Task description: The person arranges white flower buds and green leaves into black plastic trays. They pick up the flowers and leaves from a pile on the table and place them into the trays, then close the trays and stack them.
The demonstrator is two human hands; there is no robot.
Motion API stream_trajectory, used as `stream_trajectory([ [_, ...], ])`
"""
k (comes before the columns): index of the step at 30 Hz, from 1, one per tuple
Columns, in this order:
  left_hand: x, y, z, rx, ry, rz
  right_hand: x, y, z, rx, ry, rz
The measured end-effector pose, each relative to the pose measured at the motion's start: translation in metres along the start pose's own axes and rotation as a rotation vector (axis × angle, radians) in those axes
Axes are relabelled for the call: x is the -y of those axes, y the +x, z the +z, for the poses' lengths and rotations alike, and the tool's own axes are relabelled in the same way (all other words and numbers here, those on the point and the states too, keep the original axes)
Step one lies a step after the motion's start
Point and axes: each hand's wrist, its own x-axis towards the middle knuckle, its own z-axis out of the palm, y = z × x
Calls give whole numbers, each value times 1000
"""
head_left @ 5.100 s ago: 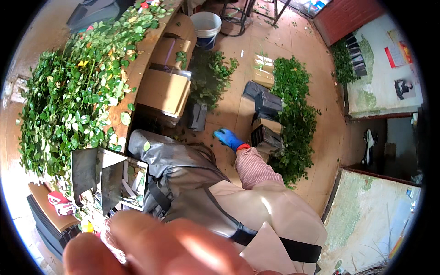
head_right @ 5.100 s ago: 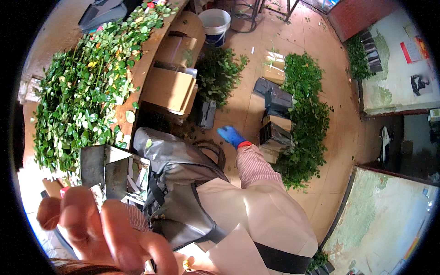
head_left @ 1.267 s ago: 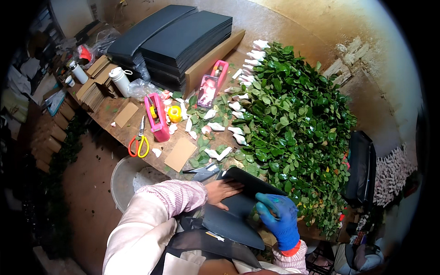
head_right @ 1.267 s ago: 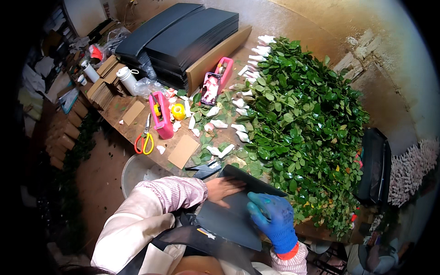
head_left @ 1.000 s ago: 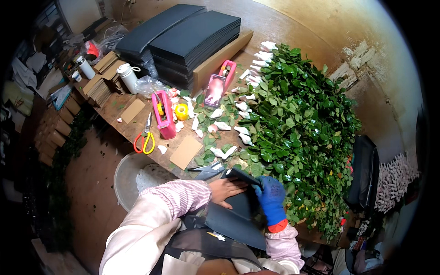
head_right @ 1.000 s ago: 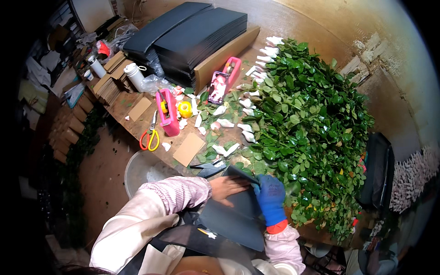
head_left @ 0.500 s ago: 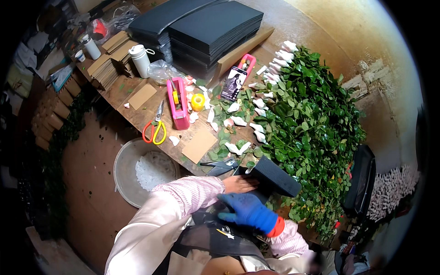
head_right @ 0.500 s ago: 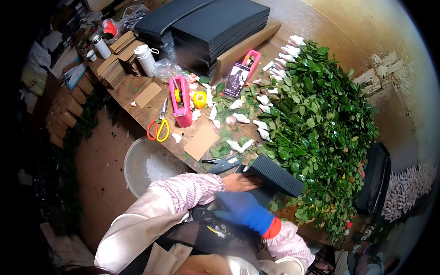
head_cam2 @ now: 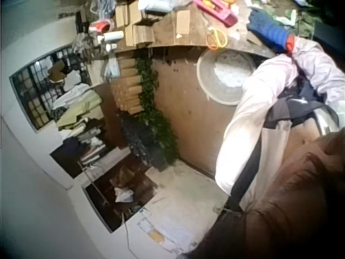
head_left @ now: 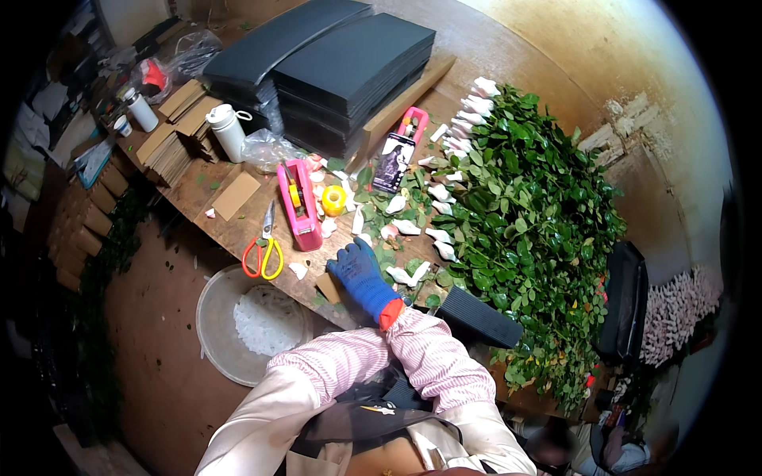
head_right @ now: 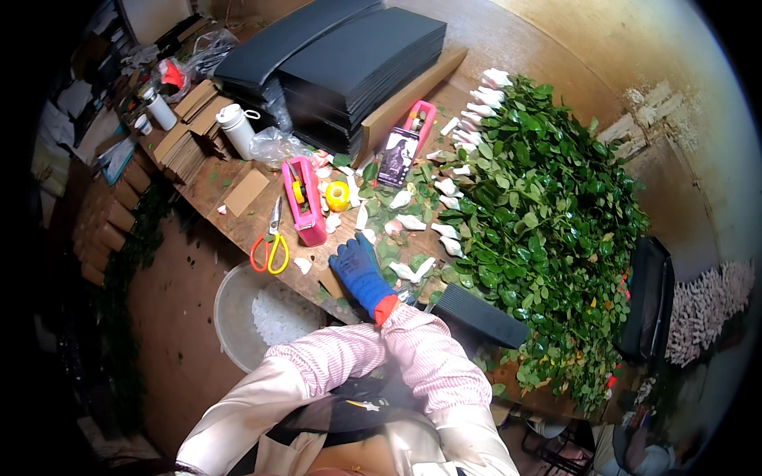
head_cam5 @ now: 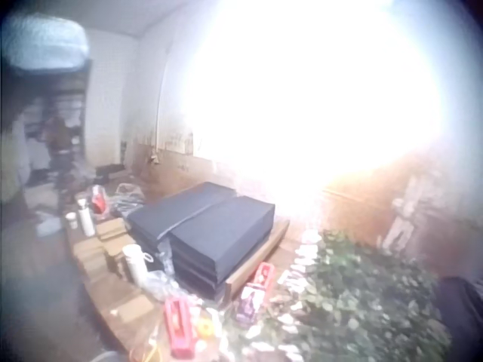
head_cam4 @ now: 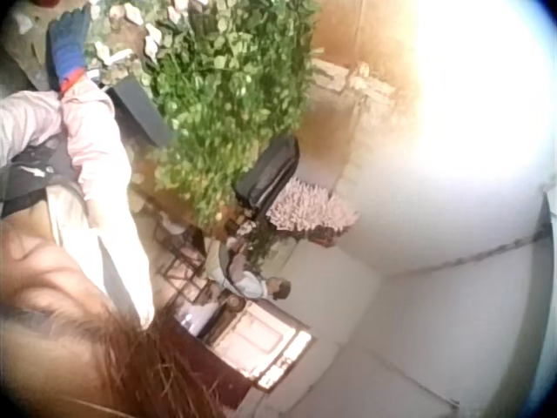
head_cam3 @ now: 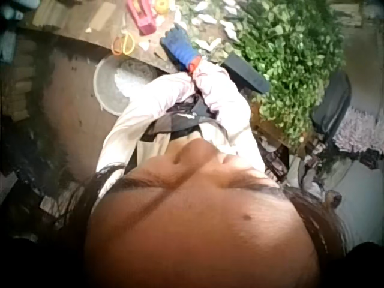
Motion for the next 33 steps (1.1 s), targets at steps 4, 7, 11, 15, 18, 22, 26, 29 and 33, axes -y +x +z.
stream_trajectory([
  [4, 2, 1, 4, 7, -25, -1, -6, -27, -50, -64, 59, -4],
  [7, 4, -2, 1, 19, -66, -16, -10, -88, -86, -295, 227, 20],
  [11, 5, -17, -7, 52, -205, -74, -14, -208, -94, -569, 596, 56],
  [15, 7, -31, -8, 171, -374, -202, -11, -289, -32, -252, 1179, 539],
  [18, 11, -31, -15, 499, -329, -307, -21, -330, 20, -194, 1195, 782],
  [22, 18, -22, -63, 471, -151, -179, -39, -338, 63, 42, 1580, 926],
  [26, 33, -18, -139, 551, -35, -250, -40, -312, 82, 146, 1928, 1010],
  [29, 31, -7, -163, 385, -157, -365, -38, -301, 92, 218, 1722, 949],
  [33, 19, 12, -146, 355, -342, -386, -41, -309, 103, 129, 1569, 792],
])
